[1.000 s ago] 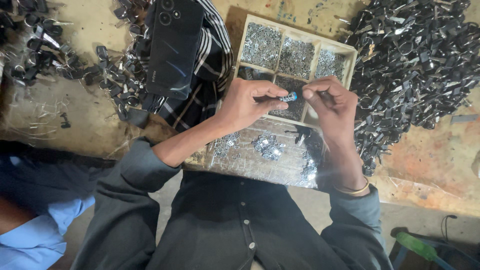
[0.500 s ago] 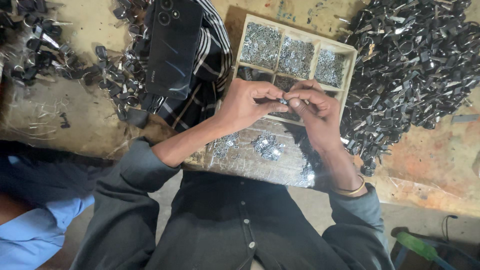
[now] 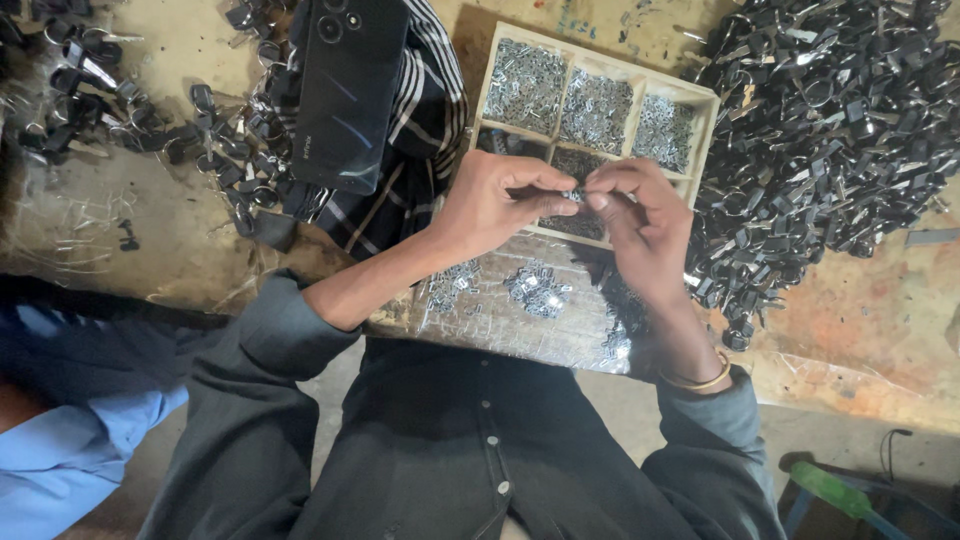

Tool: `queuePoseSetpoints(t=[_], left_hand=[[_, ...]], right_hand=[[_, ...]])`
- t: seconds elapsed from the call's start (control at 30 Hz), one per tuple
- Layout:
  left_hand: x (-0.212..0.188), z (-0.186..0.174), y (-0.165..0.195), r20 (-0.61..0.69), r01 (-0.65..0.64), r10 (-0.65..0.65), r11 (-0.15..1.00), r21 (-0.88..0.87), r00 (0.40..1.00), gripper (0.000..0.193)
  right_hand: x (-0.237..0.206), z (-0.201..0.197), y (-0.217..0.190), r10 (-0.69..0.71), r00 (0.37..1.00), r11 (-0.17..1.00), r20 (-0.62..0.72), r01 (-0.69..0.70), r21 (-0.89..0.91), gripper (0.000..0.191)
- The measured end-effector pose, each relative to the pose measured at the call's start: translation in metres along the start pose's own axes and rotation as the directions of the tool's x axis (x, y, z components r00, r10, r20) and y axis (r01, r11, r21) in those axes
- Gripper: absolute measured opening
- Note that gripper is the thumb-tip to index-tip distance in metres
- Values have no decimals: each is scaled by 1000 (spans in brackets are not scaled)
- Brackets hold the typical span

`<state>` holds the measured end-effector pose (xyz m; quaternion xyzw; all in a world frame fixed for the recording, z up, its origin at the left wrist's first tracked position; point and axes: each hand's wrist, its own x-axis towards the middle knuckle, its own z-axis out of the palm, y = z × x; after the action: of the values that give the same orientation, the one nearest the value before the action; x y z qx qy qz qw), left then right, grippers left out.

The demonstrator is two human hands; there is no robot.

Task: The person sits at a workbench and assembles small metal components. They pick small metal pieces from a compartment tray and press them onto a small cylindrical part held in the other hand, repeating the assembly and placing finished pieces aside.

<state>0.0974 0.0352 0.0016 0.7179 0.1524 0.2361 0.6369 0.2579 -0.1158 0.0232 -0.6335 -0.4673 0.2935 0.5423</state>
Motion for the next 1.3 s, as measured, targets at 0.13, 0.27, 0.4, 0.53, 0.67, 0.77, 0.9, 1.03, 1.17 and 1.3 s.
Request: queuePoseSetpoints(t=[0.13,0.27,0.4,0.53,0.67,0.77,0.9,1.03,1.17,1.3], left_hand=[[-1,0,1,-11,-10,9,1000,-14,1000,23],[-2,3,-1,-20,-42,42,999,7,999,24],[-1,5,-3,-29,-73,74,997,17,997,22],[-2,6,-3,-38,-56,57,998,17,998,19],[-2,5,-2,-50,-39,38,999,-16,998,16],[-1,3,-1,-62,-50,48,999,-20,997,15],[-2,2,1,-63,-44,41,998,-44,997,15],[-2,1,1,-61,-45,42,998,-35,997,14],[-2,2,-1,-59,-48,47,999,-12,997,14],[-1,3,-4,-45,-53,54,998,23,998,14]], right_hand=[[1,-1,4,24,999,999,27,-25,46,11],[0,1,3,100,995,993,21,-101,61,9],[0,4,-1,121,992,991,23,-122,47,9],[1,5,-6,122,992,992,13,-121,-44,9],[4,-1,-8,109,994,994,22,-109,-17,15],[7,-4,-8,52,998,963,-38,-60,-264,17],[11,-1,-6,-196,972,650,132,229,-725,19],[11,-6,-8,-160,981,738,111,193,-646,16],[10,-10,-9,-169,984,734,63,168,-658,11],[10,-11,-10,-136,990,859,28,132,-494,10]])
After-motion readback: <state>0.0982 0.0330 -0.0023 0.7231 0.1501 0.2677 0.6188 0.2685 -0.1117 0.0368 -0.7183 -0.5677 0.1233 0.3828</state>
